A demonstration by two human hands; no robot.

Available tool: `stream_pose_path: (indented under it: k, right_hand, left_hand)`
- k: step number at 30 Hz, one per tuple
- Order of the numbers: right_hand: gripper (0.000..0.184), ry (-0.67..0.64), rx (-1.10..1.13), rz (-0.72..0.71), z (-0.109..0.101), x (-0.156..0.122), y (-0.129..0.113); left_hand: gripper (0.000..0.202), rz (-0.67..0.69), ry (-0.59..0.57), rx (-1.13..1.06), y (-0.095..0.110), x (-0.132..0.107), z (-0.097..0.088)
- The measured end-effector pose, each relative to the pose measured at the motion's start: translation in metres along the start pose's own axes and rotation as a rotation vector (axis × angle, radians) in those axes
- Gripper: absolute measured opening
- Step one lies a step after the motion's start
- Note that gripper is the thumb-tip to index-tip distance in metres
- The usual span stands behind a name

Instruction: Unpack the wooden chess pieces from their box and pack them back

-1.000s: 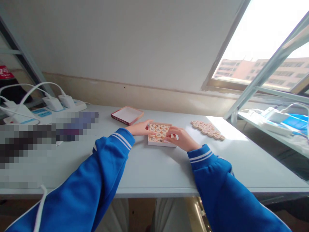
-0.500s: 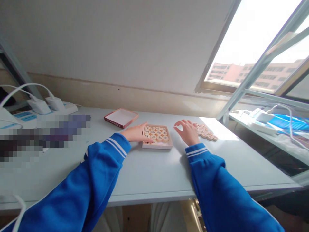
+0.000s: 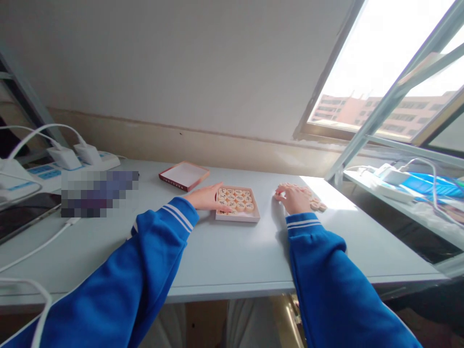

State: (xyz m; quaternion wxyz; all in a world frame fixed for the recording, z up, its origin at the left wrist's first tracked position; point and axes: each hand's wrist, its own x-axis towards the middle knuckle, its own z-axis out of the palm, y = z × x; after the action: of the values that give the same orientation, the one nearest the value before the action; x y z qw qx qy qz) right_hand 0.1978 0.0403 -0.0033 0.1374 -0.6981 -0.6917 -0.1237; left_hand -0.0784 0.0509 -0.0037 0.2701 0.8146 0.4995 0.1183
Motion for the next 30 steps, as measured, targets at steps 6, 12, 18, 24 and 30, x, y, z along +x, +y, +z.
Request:
stream_pose_path:
  k: [6, 12, 18, 24, 30]
  right_hand:
    - [0.023, -0.086, 0.722, -0.375, -0.009, -0.007, -0.024]
    - [0.022, -0.299, 0.773, -0.553, -0.015, -0.016, -0.044]
    - [0.027, -0.238, 0.780, -0.604, -0.011, -0.017, -0.044]
    - [0.027, -0.134, 0.626, -0.628, -0.009, -0.016, -0.044]
    - [0.025, -0.190, 0.551, -0.674, -0.004, -0.018, -0.045]
  left_hand:
    - [0.077, -0.024, 0.064, -0.011, -0.001, 0.002, 0.001]
    - [0.056, -0.042, 0.159, 0.083, -0.002, 0.005, 0.004]
    - [0.050, -0.040, 0.187, 0.131, -0.005, 0.007, 0.006]
    - [0.048, -0.028, 0.197, 0.128, -0.005, 0.007, 0.006]
    - [0.048, -0.046, 0.205, 0.150, -0.003, 0.006, 0.006]
